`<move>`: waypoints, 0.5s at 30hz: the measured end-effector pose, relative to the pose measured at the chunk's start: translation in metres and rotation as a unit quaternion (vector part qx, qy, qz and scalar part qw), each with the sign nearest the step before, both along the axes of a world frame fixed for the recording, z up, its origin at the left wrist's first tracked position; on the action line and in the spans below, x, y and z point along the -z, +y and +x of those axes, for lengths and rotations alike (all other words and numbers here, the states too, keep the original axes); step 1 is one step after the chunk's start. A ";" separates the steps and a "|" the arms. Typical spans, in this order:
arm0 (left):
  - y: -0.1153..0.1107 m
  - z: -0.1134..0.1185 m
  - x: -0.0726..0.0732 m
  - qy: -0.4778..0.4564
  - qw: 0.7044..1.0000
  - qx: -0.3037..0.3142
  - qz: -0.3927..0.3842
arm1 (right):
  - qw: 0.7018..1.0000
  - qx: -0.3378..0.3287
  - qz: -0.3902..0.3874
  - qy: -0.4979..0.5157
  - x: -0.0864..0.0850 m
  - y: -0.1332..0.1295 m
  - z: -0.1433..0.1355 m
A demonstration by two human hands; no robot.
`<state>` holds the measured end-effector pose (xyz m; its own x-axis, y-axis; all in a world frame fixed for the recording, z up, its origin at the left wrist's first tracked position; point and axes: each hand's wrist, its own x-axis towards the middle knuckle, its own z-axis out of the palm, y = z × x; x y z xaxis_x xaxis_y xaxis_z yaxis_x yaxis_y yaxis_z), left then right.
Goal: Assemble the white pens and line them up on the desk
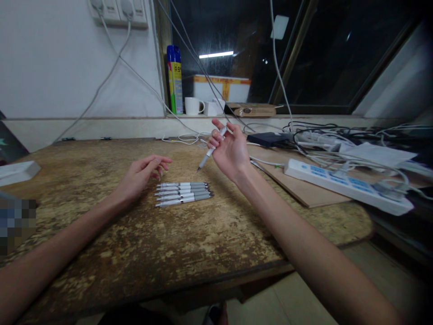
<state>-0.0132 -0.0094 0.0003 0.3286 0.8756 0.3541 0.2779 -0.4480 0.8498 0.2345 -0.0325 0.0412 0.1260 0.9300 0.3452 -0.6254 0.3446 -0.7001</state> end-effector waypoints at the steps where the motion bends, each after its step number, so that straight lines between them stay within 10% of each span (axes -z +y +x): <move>1: 0.000 0.000 0.000 -0.001 1.000 0.002 -0.001 | 1.000 0.000 0.001 0.000 0.000 0.001 0.000; 15: 0.001 -0.001 0.002 -0.006 1.000 0.007 0.003 | 1.000 -0.003 -0.004 -0.001 0.000 -0.001 0.000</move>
<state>-0.0139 -0.0083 -0.0017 0.3357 0.8687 0.3642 0.2610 -0.4573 0.8501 0.2343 -0.0336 0.0417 0.1187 0.9335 0.3384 -0.6260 0.3349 -0.7043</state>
